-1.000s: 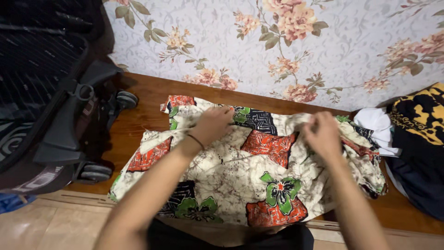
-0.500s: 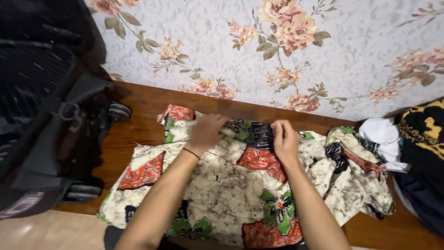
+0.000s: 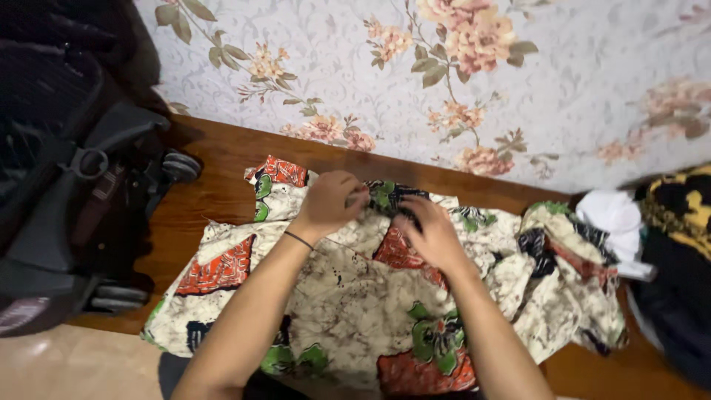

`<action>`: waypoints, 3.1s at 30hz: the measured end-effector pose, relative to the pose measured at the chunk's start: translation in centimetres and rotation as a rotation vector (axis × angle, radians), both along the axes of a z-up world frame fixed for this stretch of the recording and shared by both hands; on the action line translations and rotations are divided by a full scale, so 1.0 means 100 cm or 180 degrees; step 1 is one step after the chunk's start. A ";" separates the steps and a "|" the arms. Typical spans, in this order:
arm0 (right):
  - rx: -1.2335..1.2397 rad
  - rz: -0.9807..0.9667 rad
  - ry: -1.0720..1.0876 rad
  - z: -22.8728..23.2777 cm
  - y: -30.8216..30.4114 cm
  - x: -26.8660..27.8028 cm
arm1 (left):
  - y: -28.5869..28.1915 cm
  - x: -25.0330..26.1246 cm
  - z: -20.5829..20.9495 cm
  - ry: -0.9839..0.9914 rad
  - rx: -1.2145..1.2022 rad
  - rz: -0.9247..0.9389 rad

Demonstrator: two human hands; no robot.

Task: The person folds a pink garment on a wooden surface, places it into a suitcase alongside other items, and then spreads out a large patterned fabric, adjusting the edges by hand.

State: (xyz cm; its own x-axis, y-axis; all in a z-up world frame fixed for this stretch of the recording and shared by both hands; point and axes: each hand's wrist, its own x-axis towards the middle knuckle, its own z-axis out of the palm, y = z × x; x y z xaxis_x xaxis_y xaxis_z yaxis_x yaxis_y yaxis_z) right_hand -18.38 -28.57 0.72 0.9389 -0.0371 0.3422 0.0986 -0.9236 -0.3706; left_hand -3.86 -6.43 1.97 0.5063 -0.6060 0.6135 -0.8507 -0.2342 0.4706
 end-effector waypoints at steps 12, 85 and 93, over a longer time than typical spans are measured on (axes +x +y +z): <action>0.0446 -0.0671 -0.0477 -0.003 -0.007 0.002 | 0.007 0.010 -0.029 0.1057 0.0196 0.0688; 0.0699 -0.0319 0.0651 0.053 -0.001 -0.047 | 0.061 0.002 0.058 0.0359 -0.0374 0.0031; 0.0976 -0.0251 0.1055 0.042 -0.003 -0.059 | 0.033 -0.020 0.000 0.0006 0.0946 -0.0391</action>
State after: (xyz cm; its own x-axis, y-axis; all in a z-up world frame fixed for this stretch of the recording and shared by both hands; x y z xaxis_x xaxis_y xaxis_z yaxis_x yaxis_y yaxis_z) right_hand -24.24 -28.87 4.90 0.9861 -0.1658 -0.0141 -0.1377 -0.7661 -0.6278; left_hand -5.82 -3.12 1.93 0.4193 -0.8151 0.3997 -0.8803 -0.2573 0.3986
